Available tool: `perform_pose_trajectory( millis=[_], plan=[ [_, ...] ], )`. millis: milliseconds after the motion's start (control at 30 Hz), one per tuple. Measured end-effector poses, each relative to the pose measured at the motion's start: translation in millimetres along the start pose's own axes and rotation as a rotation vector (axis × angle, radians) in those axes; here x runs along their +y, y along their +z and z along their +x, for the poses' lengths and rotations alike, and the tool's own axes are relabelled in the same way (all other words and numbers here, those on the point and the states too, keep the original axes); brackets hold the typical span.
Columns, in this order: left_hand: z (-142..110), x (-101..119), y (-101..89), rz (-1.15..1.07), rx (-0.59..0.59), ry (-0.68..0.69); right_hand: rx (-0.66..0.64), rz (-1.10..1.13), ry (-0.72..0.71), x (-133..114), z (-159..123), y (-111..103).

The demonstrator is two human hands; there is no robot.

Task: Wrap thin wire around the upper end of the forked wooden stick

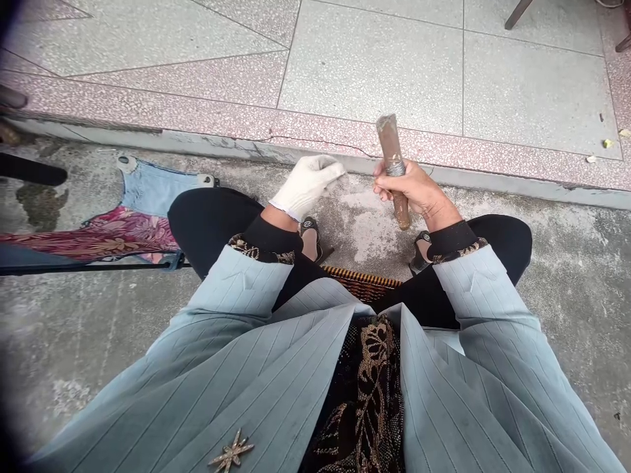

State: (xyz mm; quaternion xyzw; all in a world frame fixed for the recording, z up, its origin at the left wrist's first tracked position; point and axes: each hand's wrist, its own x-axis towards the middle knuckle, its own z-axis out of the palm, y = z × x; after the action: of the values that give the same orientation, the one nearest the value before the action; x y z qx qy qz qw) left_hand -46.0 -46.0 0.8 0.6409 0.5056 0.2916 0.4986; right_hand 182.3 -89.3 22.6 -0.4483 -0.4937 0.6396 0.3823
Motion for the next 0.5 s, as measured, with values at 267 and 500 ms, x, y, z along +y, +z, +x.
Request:
perform_pose_trajectory(
  millis=[267,500],
  plan=[
    [-9.3,6.8,4.5,-0.285,-0.297,-0.069,0.177,-0.096,-0.024,-0.5,5.9,2.9],
    [-13.8,9.6,6.1,-0.394,-0.422,-0.126,0.243,-0.186,0.045,7.4,11.5,-2.2]
  ],
)
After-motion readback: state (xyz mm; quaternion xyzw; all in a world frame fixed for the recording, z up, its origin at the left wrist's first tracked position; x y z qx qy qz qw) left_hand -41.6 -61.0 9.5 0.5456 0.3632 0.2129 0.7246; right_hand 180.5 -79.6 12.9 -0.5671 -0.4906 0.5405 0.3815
